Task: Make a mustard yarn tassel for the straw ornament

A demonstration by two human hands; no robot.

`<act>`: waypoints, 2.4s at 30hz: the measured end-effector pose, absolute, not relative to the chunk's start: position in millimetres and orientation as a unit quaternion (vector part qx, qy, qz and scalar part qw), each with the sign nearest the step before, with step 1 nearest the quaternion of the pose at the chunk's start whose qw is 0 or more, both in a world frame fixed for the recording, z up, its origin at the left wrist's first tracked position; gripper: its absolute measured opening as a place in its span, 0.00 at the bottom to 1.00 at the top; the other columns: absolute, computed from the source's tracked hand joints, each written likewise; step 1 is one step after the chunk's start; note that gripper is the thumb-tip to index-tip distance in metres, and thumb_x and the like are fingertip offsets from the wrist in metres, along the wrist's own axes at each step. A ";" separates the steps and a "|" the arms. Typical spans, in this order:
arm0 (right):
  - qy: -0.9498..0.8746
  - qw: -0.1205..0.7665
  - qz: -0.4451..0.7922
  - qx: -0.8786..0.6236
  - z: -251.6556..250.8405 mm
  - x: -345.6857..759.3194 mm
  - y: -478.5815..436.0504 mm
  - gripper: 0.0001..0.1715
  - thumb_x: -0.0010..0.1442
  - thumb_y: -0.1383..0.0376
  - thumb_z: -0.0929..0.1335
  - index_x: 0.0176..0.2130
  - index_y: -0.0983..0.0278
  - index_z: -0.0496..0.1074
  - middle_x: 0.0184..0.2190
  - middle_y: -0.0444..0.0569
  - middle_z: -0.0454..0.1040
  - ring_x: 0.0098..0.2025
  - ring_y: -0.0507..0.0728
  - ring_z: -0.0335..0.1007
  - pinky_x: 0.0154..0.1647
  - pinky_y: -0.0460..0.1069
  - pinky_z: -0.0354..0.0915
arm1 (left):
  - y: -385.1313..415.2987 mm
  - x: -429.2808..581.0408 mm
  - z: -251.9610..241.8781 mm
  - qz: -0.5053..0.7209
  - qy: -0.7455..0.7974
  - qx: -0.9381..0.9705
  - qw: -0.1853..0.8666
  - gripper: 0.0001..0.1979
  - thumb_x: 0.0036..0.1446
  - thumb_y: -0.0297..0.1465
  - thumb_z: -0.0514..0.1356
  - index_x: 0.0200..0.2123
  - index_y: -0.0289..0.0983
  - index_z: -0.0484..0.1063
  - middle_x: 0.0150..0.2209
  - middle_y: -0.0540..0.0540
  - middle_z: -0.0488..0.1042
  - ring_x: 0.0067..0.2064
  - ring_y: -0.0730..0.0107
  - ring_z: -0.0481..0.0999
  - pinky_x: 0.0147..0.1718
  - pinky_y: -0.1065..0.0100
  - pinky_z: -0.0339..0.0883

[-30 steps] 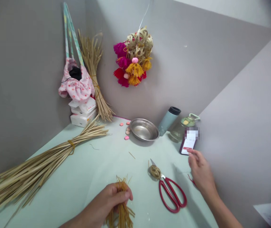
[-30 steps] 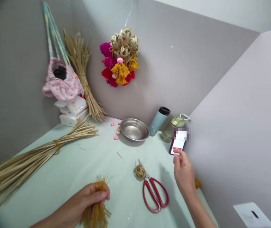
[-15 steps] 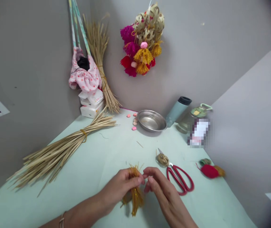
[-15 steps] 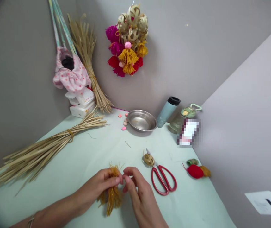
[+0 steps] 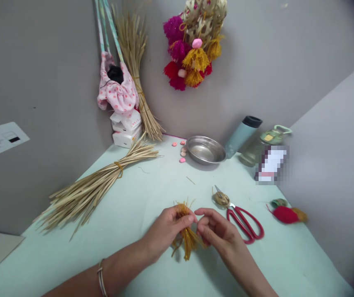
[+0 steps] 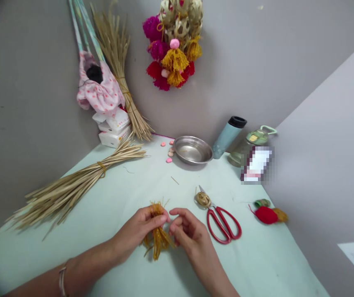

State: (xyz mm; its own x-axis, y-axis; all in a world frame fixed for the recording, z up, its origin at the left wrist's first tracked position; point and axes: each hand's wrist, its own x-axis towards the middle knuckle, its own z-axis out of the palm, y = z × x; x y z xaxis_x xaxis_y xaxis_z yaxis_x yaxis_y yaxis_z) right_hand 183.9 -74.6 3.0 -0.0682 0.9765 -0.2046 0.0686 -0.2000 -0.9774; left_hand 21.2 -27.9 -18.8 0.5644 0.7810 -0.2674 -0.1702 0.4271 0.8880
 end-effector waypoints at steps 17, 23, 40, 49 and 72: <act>-0.597 0.310 0.453 -0.585 1.3 184.6 -79.2 0.13 0.62 0.58 0.65 0.30 0.63 0.69 0.27 0.43 0.63 0.29 0.52 0.56 0.30 0.48 0.55 | -26.6 21.4 -18.4 0.301 0.338 0.437 0.778 0.16 0.53 0.41 0.62 0.34 0.33 0.70 0.28 0.49 0.68 0.30 0.75 0.66 0.32 0.71 0.60; -0.613 0.348 0.424 -0.569 7.1 180.8 -78.5 0.11 0.64 0.60 0.63 0.32 0.62 0.68 0.33 0.46 0.68 0.36 0.55 0.64 0.38 0.49 0.61 | -26.4 21.6 -16.1 0.311 0.338 0.429 0.778 0.15 0.53 0.41 0.63 0.34 0.34 0.70 0.28 0.50 0.67 0.29 0.77 0.65 0.30 0.73 0.59; -0.636 0.320 0.410 -0.570 4.7 179.7 -80.6 0.08 0.63 0.63 0.64 0.33 0.62 0.70 0.32 0.45 0.71 0.36 0.55 0.67 0.39 0.48 0.63 | -26.4 20.9 -16.6 0.313 0.339 0.439 0.771 0.13 0.54 0.39 0.62 0.34 0.34 0.70 0.28 0.50 0.68 0.29 0.77 0.66 0.30 0.74 0.59; -0.655 0.366 0.304 -0.587 1.2 180.4 -84.3 0.09 0.64 0.62 0.63 0.34 0.62 0.70 0.31 0.49 0.72 0.35 0.57 0.69 0.32 0.48 0.63 | -26.1 20.2 -19.4 0.305 0.324 0.441 0.779 0.15 0.53 0.41 0.63 0.35 0.34 0.69 0.29 0.50 0.66 0.29 0.77 0.64 0.30 0.74 0.57; -0.544 0.420 0.393 -0.611 -4.6 185.9 -81.9 0.13 0.61 0.57 0.67 0.43 0.62 0.68 0.29 0.46 0.70 0.33 0.55 0.67 0.36 0.49 0.64 | -25.5 20.8 -18.7 0.302 0.320 0.425 0.791 0.13 0.51 0.39 0.64 0.34 0.35 0.70 0.29 0.51 0.67 0.29 0.77 0.64 0.31 0.73 0.58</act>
State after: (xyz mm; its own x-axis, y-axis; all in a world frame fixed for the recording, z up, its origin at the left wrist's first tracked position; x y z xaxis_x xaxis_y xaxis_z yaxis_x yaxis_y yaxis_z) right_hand 185.9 -81.9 -4.6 0.0993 0.9948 -0.0227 0.3341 -0.0548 -0.9409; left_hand 20.8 -25.5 -18.7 0.6136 0.7493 -0.2490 -0.2054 0.4560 0.8660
